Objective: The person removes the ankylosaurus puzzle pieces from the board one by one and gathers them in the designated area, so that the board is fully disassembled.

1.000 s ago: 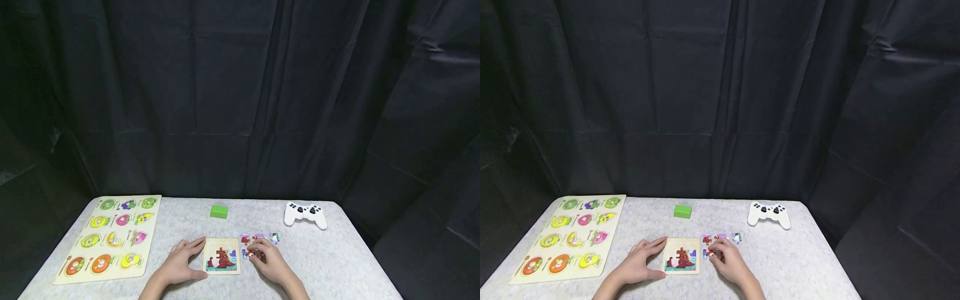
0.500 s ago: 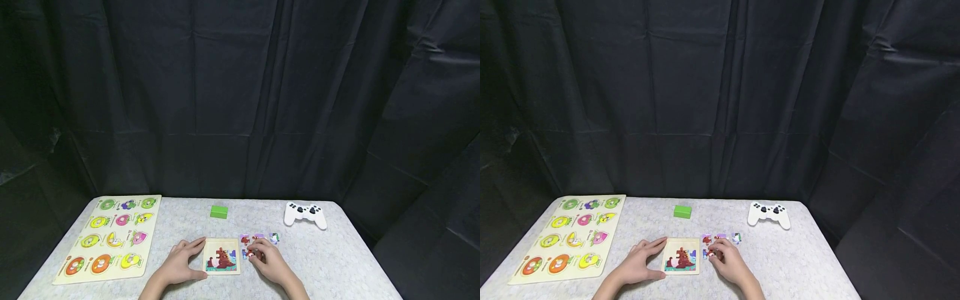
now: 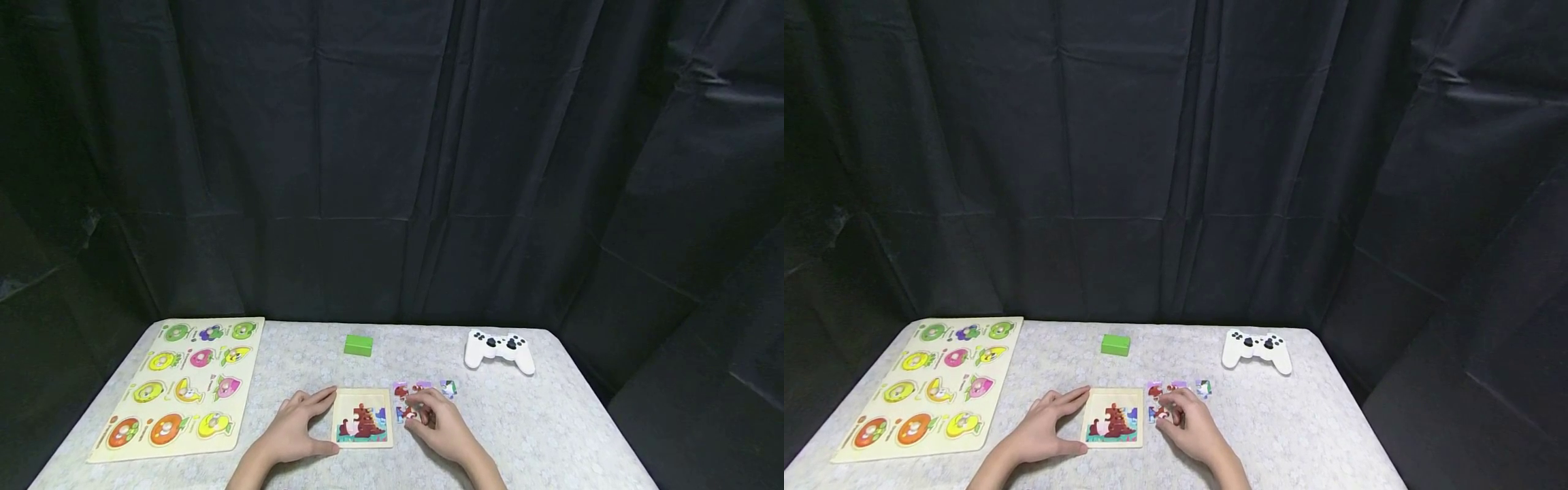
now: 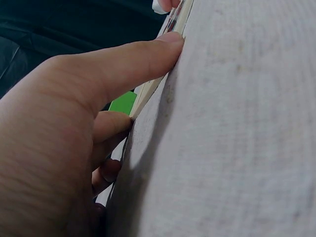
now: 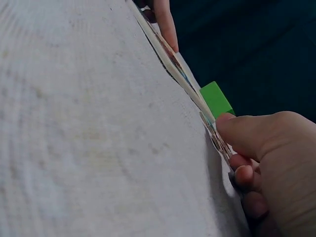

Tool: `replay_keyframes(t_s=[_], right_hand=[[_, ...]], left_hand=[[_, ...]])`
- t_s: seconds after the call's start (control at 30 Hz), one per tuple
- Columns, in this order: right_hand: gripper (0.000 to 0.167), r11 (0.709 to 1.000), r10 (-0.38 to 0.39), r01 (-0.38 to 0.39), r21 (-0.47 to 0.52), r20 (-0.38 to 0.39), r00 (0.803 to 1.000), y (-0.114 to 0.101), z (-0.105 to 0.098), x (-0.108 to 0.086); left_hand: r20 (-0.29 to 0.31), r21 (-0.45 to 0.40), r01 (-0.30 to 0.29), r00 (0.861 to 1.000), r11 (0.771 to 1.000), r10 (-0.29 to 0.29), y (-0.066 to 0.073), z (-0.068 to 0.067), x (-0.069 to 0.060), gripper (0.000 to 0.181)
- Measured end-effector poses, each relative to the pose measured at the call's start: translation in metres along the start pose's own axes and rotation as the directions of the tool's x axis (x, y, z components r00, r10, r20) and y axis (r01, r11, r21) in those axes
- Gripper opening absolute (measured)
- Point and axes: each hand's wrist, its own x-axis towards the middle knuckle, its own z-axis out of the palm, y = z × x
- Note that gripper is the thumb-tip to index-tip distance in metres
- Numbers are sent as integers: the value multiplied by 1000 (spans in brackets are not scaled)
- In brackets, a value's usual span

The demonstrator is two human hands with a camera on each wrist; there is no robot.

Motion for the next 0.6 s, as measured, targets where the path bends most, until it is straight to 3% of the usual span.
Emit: replay_keyframes(t_s=[0.27, 0.6], right_hand=[[36, 998, -66, 66, -11, -26, 997, -3, 1, 2], [39, 996, 88, -87, -17, 51, 995, -15, -5, 17]], left_hand=[[-1, 6, -10, 1000, 1000, 10, -1, -1, 0, 101], [5, -4, -11, 1000, 1000, 11, -1, -1, 0, 100]])
